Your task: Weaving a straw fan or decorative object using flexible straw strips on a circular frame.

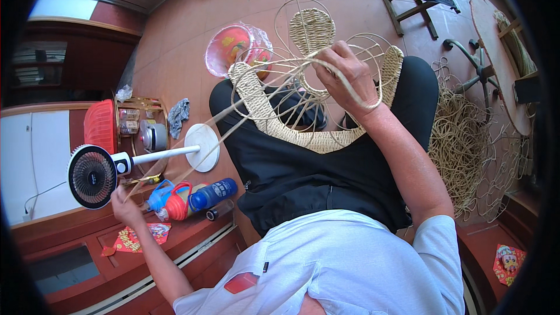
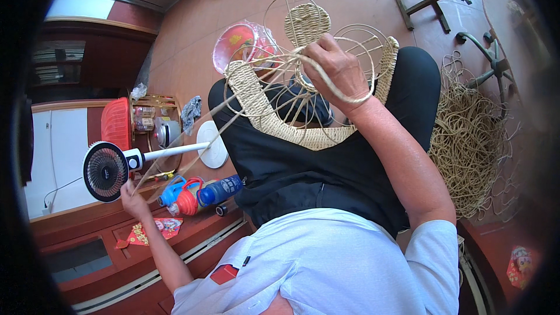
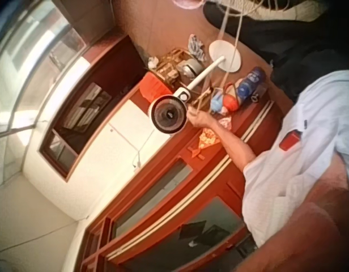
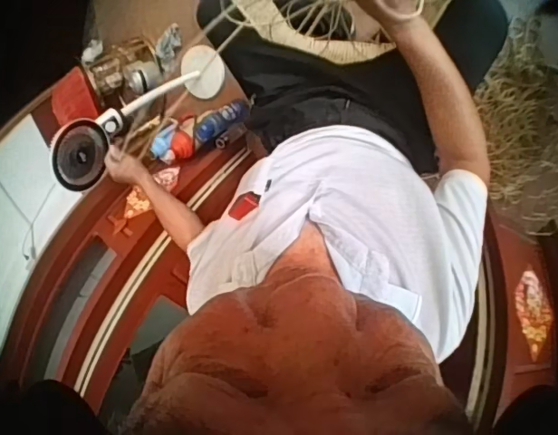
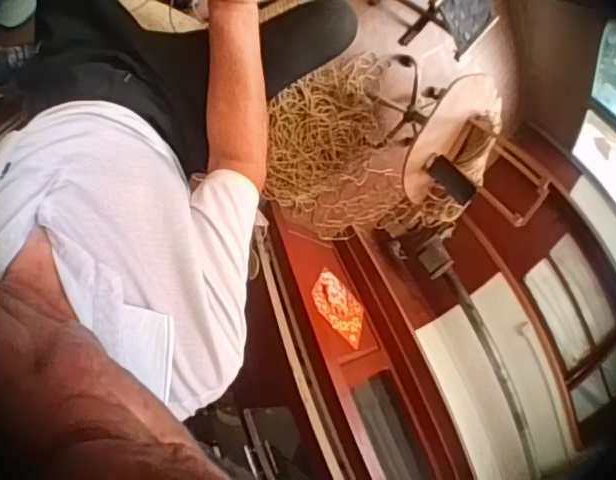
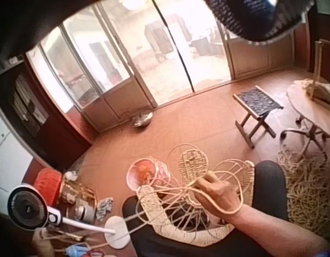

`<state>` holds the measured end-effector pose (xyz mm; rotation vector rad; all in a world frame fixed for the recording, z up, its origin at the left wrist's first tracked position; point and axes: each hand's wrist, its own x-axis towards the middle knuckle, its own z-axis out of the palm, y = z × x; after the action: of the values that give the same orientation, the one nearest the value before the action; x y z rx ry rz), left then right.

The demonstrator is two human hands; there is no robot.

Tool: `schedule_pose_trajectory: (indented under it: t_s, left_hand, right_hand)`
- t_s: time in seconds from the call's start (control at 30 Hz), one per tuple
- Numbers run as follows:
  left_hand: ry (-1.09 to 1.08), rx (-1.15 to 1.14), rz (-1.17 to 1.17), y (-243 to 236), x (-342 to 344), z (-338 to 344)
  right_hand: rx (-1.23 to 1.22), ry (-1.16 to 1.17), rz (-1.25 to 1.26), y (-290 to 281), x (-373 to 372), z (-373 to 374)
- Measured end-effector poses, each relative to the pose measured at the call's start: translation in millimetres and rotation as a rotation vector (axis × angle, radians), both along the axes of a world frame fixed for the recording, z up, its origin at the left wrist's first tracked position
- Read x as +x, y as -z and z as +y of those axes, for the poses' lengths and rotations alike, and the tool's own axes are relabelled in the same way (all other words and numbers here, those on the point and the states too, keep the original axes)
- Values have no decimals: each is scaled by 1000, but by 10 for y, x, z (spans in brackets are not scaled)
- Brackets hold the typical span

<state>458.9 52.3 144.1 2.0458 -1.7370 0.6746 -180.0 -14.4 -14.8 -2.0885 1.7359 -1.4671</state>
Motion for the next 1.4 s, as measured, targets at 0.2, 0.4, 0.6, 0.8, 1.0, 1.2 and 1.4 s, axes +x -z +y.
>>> schedule_pose_trajectory:
  t_s: [0.2, 0.4, 0.6, 0.8, 1.0, 1.2, 1.4]
  left_hand:
    - [-417, -118, 459, -45, 1272, 304]
    - [-479, -419, 451, -254, 2241, 957]
    - [-787, 244, 189, -383, 2443, 1179]
    - [124, 581, 668, 522, -1168, 72]
    - [621, 600, 777, 850, -3510, -17]
    - [565, 787, 973, 1096, -3637, -61]
    - [464, 851, 870, 845, -3063, -72]
  right_hand:
    - [52, 9, -51, -37, 73, -3]
    - [34, 26, -30, 5, 33, -40]
    - [50, -4, 39, -45, 3, -40]
    - [15, -22, 63, -1, 23, -89]
    - [-11, -29, -3, 35, 37, -112]
    - [-1, -22, -84, -30, 66, -81]
    - [-34, -7, -94, -38, 42, -58]
